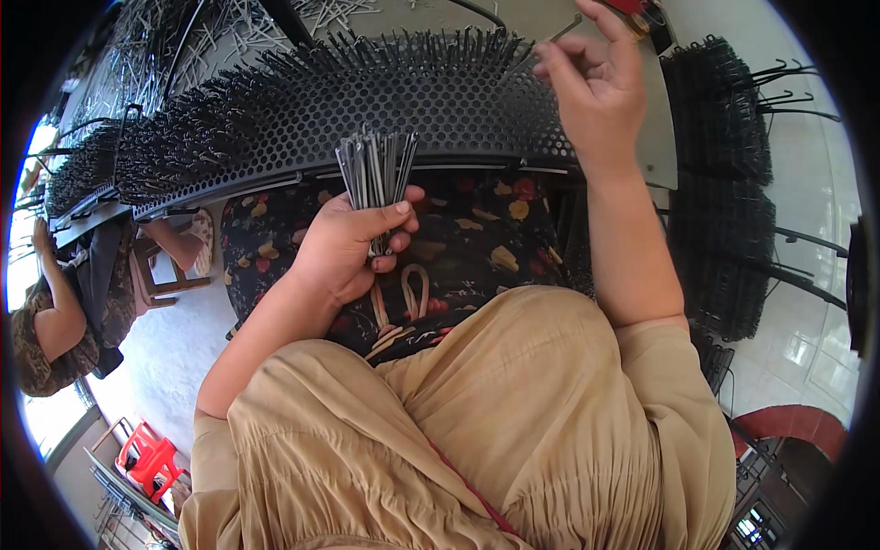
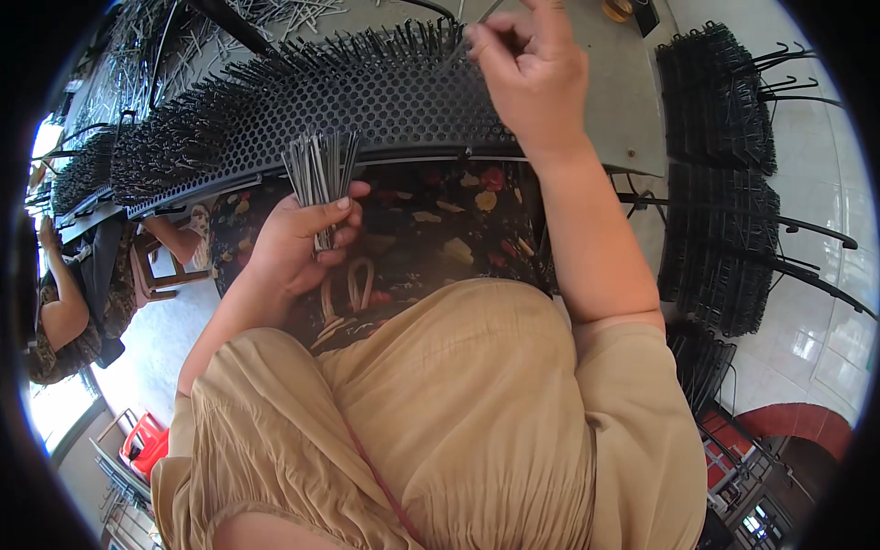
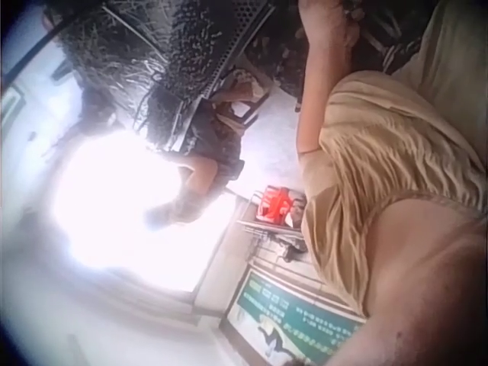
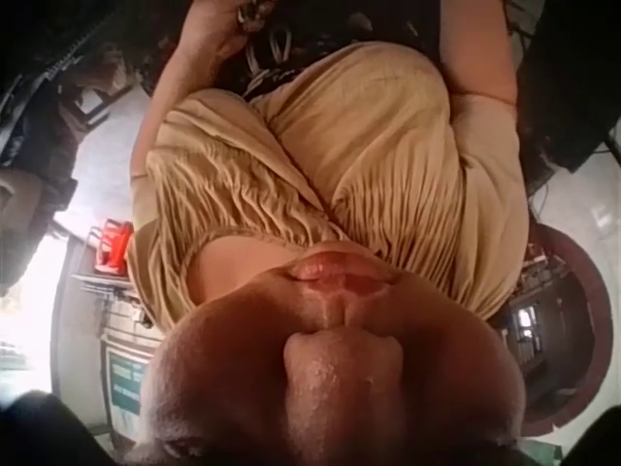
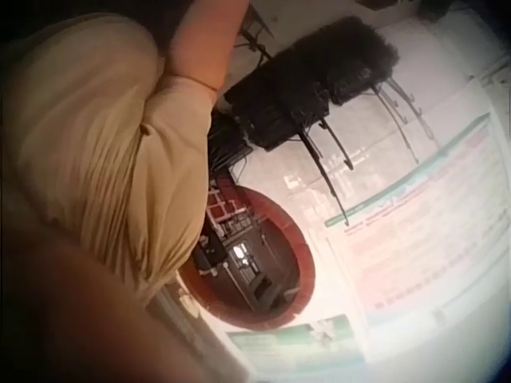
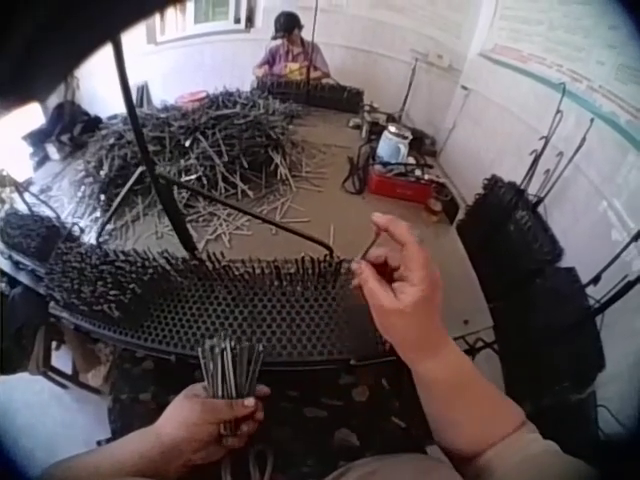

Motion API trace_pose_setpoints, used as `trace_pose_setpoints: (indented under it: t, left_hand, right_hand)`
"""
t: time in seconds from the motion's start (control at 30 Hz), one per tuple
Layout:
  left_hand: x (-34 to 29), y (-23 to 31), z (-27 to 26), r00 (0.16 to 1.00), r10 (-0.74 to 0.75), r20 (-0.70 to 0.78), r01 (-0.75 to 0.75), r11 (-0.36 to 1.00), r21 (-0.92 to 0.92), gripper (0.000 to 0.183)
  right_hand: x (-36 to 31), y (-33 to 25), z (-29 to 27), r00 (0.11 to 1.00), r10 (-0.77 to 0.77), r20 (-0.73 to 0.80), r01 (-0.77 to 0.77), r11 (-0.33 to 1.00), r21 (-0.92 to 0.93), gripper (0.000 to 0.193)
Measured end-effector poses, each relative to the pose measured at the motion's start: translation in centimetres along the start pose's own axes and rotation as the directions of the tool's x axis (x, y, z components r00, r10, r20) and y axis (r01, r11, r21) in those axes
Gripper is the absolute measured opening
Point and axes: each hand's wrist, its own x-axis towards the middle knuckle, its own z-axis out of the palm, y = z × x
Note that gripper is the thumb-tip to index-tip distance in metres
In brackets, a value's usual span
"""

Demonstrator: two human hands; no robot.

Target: Manually sorting bundles of metal pins and placing them into a mesh grid tray.

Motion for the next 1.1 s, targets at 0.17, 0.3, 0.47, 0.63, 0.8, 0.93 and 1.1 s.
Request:
trace_pose_setpoints:
  t: [0.17,0.3,0.47,0.63,0.8,0.93,1.1]
  left_hand:
    - [-0.1,-0.1,0.1,0.991,0.069,-0.116,-0.063,0.996,0.055,0.018]
    - [-0.1,-0.2,-0.5,0.987,0.101,-0.121,-0.094,0.994,0.063,0.015]
    - [0.4,-0.6,-0.9,0.979,0.132,-0.157,-0.12,0.989,0.083,0.013]
    - [0.4,-0.6,-0.9,0.974,0.173,-0.146,-0.162,0.983,0.086,0.011]
    - [0.6,-0.5,-1.4,0.974,0.17,-0.151,-0.159,0.984,0.082,0.011]
    - [0.4,-0.5,-1.8,0.964,0.213,-0.158,-0.202,0.976,0.08,0.011]
    - [-0.1,-0.3,-1.7,0.957,0.262,-0.122,-0.264,0.965,0.006,0.01]
  right_hand:
    - [1.1,2.1,-0.3,0.904,-0.422,0.068,0.383,0.728,-0.569,0.035]
    - [1.0,3.5,0.0,0.904,-0.424,0.052,0.397,0.79,-0.466,0.03]
    - [1.8,5.1,-0.9,0.813,-0.534,0.233,0.561,0.61,-0.559,0.02]
    - [1.4,3.0,0.6,0.878,-0.417,0.235,0.471,0.661,-0.584,0.018]
    - [1.4,2.9,1.0,0.909,-0.342,0.239,0.413,0.651,-0.637,0.02]
    - [1.0,0.7,2.2,0.811,-0.498,0.307,0.546,0.455,-0.703,0.02]
    - [-3.3,-2.8,7.0,0.911,0.205,0.359,-0.211,0.977,-0.024,0.034]
